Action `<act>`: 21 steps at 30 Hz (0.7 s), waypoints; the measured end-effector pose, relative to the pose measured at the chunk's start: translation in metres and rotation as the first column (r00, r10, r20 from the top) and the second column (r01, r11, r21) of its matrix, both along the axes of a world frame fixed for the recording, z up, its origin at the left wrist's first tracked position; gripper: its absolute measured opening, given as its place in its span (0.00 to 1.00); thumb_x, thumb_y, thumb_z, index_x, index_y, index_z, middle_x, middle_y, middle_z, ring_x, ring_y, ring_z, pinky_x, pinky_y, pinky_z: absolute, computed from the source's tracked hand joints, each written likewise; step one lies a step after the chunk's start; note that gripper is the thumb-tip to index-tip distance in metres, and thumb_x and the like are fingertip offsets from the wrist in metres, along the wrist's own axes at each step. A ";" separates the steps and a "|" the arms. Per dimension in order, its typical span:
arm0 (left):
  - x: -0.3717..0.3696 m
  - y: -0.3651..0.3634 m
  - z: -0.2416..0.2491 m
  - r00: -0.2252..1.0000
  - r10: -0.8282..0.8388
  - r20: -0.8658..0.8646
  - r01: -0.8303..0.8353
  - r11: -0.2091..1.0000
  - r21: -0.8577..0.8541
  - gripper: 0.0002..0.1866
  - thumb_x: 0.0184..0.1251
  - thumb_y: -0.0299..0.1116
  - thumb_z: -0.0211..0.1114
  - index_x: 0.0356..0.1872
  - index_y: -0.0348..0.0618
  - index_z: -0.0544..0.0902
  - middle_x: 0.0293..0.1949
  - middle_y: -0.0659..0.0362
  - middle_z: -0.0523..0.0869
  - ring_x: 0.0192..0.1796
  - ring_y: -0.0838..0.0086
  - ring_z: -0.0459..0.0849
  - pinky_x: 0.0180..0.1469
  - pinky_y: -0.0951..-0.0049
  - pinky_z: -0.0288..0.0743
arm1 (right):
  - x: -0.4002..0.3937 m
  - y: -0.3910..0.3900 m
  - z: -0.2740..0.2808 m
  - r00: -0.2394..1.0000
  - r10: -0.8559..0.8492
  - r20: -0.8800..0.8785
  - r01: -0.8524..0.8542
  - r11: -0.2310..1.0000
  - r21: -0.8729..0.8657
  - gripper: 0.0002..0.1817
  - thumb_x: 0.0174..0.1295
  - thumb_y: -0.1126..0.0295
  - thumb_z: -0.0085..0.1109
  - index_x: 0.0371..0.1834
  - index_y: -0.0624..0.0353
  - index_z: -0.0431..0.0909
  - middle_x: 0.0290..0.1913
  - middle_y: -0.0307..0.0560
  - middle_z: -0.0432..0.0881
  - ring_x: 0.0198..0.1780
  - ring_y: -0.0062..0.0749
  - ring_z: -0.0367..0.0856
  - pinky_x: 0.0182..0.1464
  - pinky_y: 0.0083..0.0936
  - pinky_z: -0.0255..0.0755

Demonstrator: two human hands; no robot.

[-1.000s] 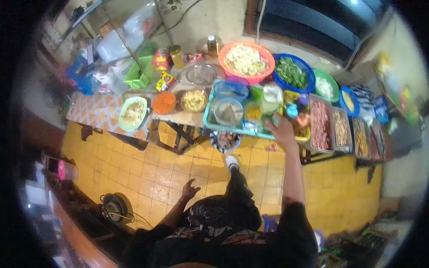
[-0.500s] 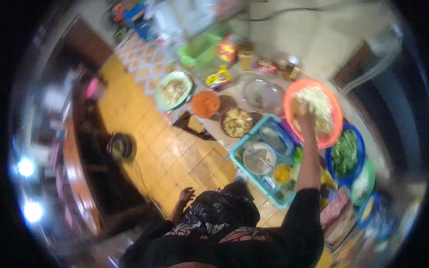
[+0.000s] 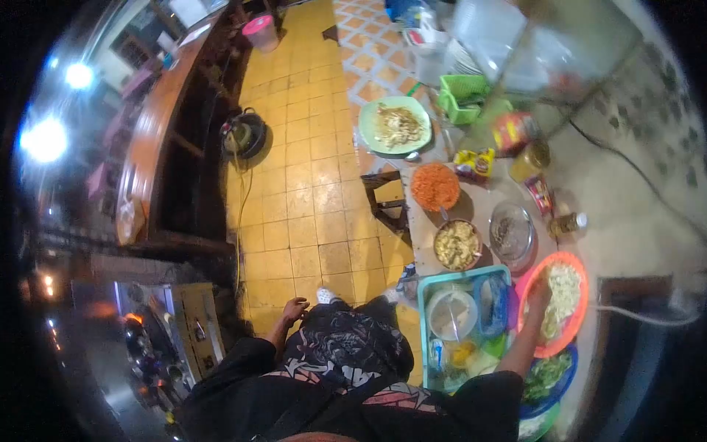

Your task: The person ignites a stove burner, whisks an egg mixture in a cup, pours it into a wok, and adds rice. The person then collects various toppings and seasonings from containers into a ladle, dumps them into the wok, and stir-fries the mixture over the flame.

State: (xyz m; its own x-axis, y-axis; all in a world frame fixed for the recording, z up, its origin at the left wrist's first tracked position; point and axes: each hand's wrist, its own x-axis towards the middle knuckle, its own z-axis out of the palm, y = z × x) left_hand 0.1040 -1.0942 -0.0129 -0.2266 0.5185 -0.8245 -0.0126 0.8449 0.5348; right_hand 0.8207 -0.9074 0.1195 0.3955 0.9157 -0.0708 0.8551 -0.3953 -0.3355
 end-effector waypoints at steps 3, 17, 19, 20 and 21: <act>-0.014 -0.018 -0.012 0.999 0.005 -0.037 -0.005 1.000 -0.002 0.24 0.56 0.38 0.64 0.51 0.34 0.74 0.35 0.49 0.83 0.32 0.69 0.82 0.32 0.73 0.76 | 0.005 -0.017 0.018 0.987 0.086 0.137 -0.060 0.980 -0.189 0.21 0.61 0.53 0.45 0.36 0.62 0.76 0.34 0.57 0.79 0.38 0.54 0.77 0.40 0.44 0.69; -0.112 -0.188 -0.058 0.532 0.774 -0.343 -0.755 0.617 0.220 0.18 0.51 0.44 0.59 0.37 0.42 0.83 0.30 0.47 0.84 0.31 0.61 0.83 0.41 0.64 0.75 | -0.707 0.242 0.078 0.315 0.914 0.255 -0.949 0.304 0.083 0.22 0.65 0.53 0.40 0.45 0.63 0.71 0.44 0.54 0.77 0.47 0.44 0.74 0.50 0.35 0.67; -0.111 -0.210 -0.058 0.386 0.882 -0.271 -0.860 0.450 0.240 0.15 0.52 0.43 0.59 0.32 0.42 0.83 0.29 0.49 0.84 0.29 0.65 0.83 0.35 0.65 0.76 | -0.778 0.220 0.085 0.272 0.937 0.219 -0.956 0.236 0.175 0.22 0.65 0.54 0.40 0.47 0.63 0.70 0.45 0.54 0.76 0.48 0.43 0.74 0.51 0.34 0.66; -0.108 -0.226 -0.079 0.449 0.865 -0.224 -0.837 0.495 0.235 0.13 0.55 0.41 0.59 0.31 0.43 0.82 0.26 0.54 0.82 0.26 0.71 0.81 0.27 0.68 0.75 | -0.805 0.207 0.088 0.255 0.946 0.200 -0.954 0.212 0.214 0.22 0.65 0.54 0.39 0.47 0.63 0.70 0.46 0.54 0.76 0.49 0.42 0.73 0.52 0.33 0.66; -0.104 -0.232 -0.069 0.410 0.885 -0.221 -0.858 0.456 0.236 0.13 0.55 0.41 0.59 0.31 0.43 0.82 0.26 0.54 0.82 0.26 0.71 0.81 0.27 0.68 0.75 | -0.833 0.194 0.088 0.238 0.955 0.178 -0.949 0.189 0.252 0.22 0.66 0.54 0.39 0.48 0.63 0.69 0.47 0.53 0.76 0.50 0.41 0.73 0.53 0.32 0.66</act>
State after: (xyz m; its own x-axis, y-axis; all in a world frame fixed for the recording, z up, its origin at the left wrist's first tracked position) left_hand 0.0005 -1.3263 -0.0814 -0.7932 -0.0401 -0.6076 -0.5642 0.4240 0.7085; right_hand -0.0119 -0.7138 0.2076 -0.7898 0.5673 0.2333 0.5091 0.8184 -0.2666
